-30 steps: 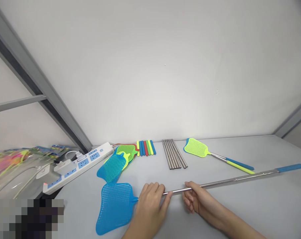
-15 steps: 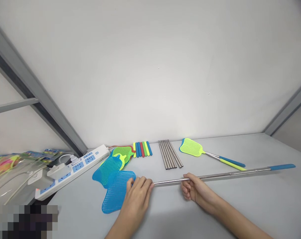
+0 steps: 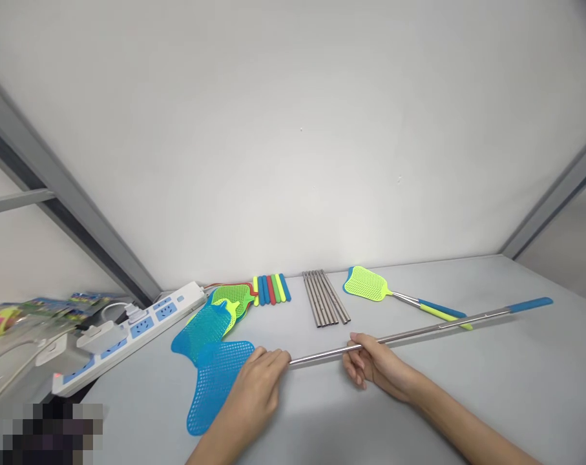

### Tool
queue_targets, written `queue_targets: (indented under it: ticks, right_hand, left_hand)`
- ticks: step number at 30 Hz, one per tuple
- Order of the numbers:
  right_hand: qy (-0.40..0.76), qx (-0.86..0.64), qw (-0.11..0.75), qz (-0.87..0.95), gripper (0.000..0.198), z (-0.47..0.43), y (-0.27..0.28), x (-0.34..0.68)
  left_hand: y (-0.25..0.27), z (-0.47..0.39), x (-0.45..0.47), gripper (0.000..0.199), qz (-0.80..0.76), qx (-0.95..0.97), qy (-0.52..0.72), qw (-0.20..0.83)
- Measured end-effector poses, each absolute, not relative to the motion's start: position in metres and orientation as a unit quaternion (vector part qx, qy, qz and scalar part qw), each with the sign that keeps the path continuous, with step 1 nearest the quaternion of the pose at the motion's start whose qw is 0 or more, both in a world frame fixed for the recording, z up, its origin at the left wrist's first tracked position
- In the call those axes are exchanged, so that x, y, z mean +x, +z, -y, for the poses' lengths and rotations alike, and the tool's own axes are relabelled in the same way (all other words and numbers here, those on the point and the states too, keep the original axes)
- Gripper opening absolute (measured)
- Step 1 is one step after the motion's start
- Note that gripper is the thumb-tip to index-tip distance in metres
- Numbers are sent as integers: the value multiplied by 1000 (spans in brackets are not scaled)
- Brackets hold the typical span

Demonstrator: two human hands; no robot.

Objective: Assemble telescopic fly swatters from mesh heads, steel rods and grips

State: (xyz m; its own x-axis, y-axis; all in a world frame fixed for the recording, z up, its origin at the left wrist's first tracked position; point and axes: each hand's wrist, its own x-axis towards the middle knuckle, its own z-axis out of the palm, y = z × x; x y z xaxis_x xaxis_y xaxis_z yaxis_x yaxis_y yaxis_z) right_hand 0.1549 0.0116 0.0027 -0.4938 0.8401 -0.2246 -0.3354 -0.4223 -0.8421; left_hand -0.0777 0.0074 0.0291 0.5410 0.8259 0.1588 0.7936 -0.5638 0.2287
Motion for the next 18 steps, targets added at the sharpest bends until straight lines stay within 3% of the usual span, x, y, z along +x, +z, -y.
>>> queue_targets:
  ticks: [18]
  right_hand:
    - [797,-293,361,386,43,-8,-1,146]
  left_hand:
    - [30,-5,-75,26,-477,874,92,27]
